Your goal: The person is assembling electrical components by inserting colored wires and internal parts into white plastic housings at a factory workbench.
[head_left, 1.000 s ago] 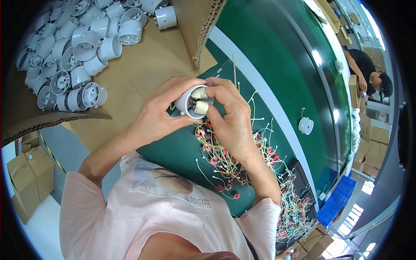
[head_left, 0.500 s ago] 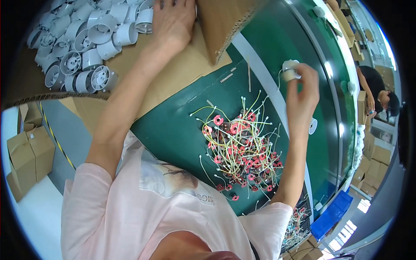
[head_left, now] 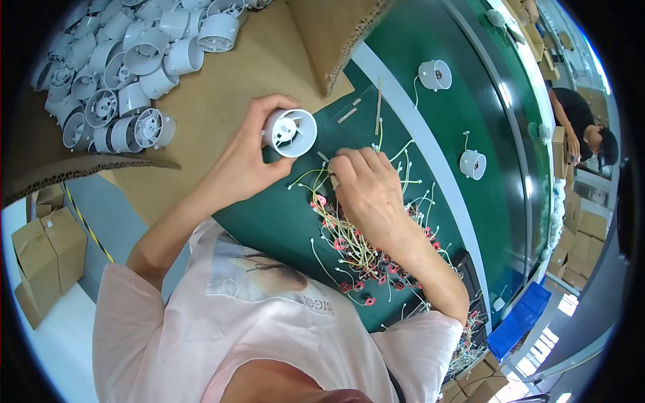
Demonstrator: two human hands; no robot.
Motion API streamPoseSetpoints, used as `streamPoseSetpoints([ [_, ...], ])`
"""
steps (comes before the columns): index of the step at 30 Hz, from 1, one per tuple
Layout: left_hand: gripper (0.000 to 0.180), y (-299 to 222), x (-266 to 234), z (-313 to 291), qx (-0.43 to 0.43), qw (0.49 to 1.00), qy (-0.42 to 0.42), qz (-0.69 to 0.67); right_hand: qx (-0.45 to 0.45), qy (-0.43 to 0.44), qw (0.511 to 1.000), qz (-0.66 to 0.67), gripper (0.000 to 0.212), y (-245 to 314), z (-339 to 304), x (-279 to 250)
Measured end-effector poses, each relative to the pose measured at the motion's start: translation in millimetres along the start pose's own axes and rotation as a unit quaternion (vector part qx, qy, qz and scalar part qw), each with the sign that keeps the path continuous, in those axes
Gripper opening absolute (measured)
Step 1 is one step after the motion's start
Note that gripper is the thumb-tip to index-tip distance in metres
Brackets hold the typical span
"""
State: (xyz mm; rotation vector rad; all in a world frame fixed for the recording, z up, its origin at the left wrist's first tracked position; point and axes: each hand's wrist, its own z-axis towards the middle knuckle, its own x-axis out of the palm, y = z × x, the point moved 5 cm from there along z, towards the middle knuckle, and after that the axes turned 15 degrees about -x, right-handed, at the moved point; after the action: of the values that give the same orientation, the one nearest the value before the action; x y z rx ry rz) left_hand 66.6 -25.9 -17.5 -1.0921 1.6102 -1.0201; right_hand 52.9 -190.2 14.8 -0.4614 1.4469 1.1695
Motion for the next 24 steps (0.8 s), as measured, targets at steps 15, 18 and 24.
streamPoseSetpoints([
  [15,0.064,-8.5,11.3,1.0,-0.071,0.957,0.224,-0.171,0.238,-0.269,0.81,0.464,0.028,-18.5,-20.1,-68.4],
  [18,0.067,-6.9,12.9,-1.2,-0.122,0.939,0.239,-0.214,0.214,-0.297,0.696,0.618,0.029,-20.4,-18.5,-62.9],
  [24,0.068,-11.1,17.7,-2.6,-0.118,0.939,0.248,-0.208,0.128,-0.305,0.52,0.788,0.029,-22.6,-23.1,-53.1],
])
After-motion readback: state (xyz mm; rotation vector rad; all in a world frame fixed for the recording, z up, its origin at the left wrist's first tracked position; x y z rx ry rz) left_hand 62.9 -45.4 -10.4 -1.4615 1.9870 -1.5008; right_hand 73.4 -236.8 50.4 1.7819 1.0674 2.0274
